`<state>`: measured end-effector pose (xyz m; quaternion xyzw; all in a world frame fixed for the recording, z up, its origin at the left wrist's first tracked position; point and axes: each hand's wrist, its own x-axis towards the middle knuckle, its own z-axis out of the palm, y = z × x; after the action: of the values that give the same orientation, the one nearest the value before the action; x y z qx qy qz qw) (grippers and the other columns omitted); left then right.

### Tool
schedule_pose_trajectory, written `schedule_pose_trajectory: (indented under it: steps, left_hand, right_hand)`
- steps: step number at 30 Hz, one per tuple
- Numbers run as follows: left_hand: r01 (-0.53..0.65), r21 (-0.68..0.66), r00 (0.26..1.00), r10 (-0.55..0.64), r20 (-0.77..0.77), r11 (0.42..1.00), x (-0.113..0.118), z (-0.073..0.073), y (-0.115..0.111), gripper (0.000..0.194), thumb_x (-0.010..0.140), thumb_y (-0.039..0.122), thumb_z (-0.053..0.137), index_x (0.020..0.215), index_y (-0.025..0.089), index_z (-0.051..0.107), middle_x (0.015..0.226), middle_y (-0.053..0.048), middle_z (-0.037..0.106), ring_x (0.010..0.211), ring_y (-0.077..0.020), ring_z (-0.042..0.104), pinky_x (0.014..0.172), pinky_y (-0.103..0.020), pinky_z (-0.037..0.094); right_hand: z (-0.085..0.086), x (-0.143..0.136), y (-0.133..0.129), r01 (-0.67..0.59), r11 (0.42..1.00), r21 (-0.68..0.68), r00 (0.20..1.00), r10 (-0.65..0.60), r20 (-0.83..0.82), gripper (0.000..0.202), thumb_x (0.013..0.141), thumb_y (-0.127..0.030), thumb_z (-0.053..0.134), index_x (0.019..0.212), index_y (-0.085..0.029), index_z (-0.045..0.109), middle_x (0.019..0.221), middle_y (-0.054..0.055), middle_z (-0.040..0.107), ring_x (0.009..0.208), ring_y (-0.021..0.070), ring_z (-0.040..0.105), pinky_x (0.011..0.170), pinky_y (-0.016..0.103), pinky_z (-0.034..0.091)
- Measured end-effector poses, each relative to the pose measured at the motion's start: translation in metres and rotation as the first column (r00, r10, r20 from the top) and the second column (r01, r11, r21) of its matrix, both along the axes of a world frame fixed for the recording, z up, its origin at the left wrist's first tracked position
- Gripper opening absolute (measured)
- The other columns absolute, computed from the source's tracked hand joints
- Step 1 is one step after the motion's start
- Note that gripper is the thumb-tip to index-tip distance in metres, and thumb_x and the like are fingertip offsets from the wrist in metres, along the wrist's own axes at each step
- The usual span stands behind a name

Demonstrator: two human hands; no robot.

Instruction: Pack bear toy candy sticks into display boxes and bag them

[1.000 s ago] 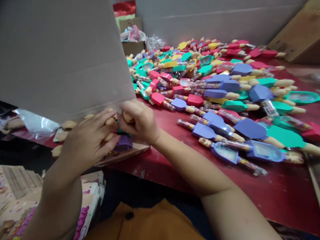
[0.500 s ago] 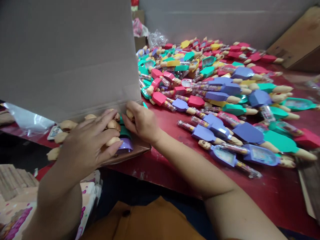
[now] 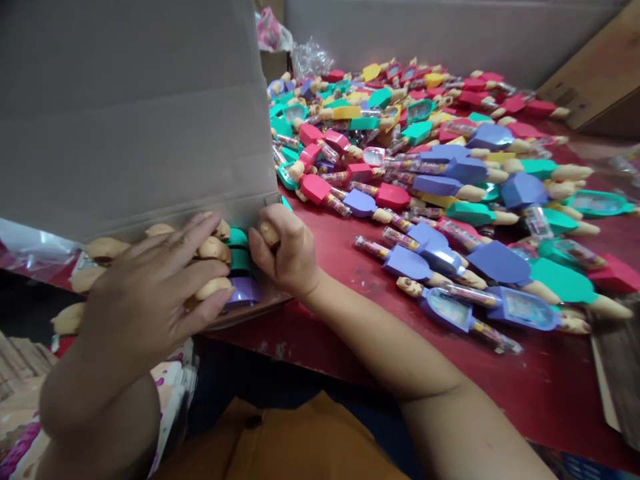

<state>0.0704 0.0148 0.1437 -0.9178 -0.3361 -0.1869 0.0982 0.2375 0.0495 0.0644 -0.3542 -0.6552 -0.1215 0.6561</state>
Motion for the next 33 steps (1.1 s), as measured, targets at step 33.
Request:
schedule_pose_trajectory:
  steps: [33]
  left_hand:
    - [-0.001, 0.009, 0.999, 0.001, -0.051, 1.000, -0.004, 0.004, 0.003, 0.026, 0.090, 0.034, 0.040, 0.085, 0.019, 0.061, 0.133, -0.015, 0.051, 0.119, -0.0319, 0.052, 0.088, -0.048, 0.049]
  right_hand:
    - [-0.002, -0.011, 0.005, 0.241, 0.966, -0.096, 0.954, -0.218, 0.208, 0.019, 0.096, -0.029, 0.030, 0.112, -0.018, 0.033, 0.073, 0.002, 0.048, 0.064, 0.0177, 0.049, 0.054, 0.029, 0.043]
